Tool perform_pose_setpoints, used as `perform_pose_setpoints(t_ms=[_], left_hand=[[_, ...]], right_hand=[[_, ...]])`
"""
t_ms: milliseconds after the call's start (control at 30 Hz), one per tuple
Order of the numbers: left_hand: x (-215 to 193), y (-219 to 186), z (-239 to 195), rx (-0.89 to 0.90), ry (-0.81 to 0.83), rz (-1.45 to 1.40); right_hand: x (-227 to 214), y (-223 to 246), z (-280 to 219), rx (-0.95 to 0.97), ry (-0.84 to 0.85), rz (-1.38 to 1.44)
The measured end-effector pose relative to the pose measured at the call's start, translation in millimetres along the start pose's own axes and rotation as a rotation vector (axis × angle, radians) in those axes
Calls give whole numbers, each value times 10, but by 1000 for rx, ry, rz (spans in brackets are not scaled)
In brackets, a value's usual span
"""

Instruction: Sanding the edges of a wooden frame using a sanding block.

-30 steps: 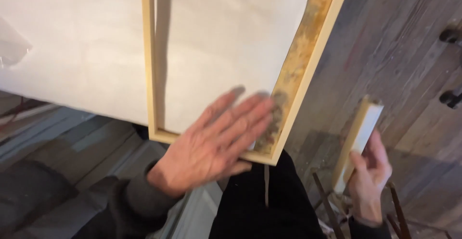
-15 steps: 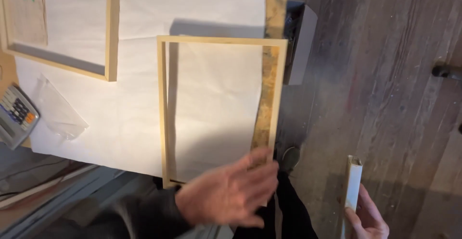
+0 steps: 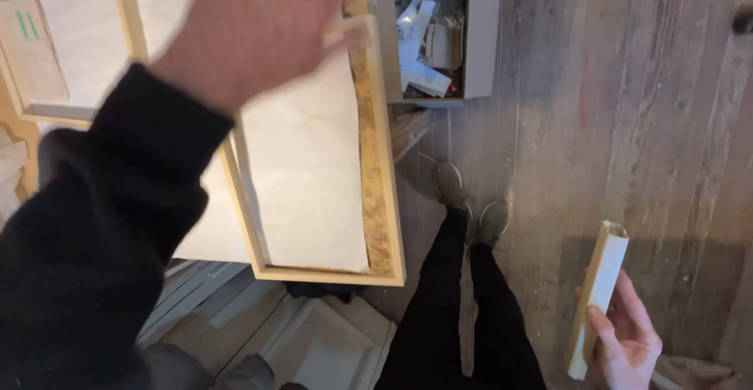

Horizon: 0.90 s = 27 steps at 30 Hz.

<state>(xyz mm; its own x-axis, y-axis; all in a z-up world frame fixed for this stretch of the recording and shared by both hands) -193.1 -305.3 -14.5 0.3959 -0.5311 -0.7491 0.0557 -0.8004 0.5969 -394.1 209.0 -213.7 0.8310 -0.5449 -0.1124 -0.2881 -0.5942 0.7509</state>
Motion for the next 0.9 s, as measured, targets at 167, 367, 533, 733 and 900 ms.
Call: perform_pose_setpoints(t_ms=[167, 367, 533, 733, 900], left_hand=[[-238, -1103, -275, 185, 186, -423], [-1042, -1859, -729, 313, 222, -651], [-1188, -2268, -1038, 383, 216, -707], [-1311, -2229, -1049, 329, 165, -967], [-1368, -2199, -1060, 404, 121, -1030]], right_hand=[[-111, -144, -33, 47, 12, -53], [-75, -17, -50, -48, 68, -48], [-93, 71, -74, -81, 75, -87], [-102, 80, -103, -101, 90, -78], [-110, 65, -127, -95, 80, -60]])
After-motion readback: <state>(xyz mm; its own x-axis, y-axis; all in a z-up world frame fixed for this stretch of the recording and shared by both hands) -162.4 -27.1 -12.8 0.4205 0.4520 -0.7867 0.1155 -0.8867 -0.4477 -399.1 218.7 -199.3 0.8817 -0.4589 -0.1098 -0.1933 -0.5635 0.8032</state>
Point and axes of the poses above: each hand's wrist, its own z-axis towards the middle knuckle, its own x-axis out of the palm, y = z × x, the point moved 10 cm from there along z, towards the middle knuckle, and after that the axes turned 14 degrees about -z, right-handed, at the moved point
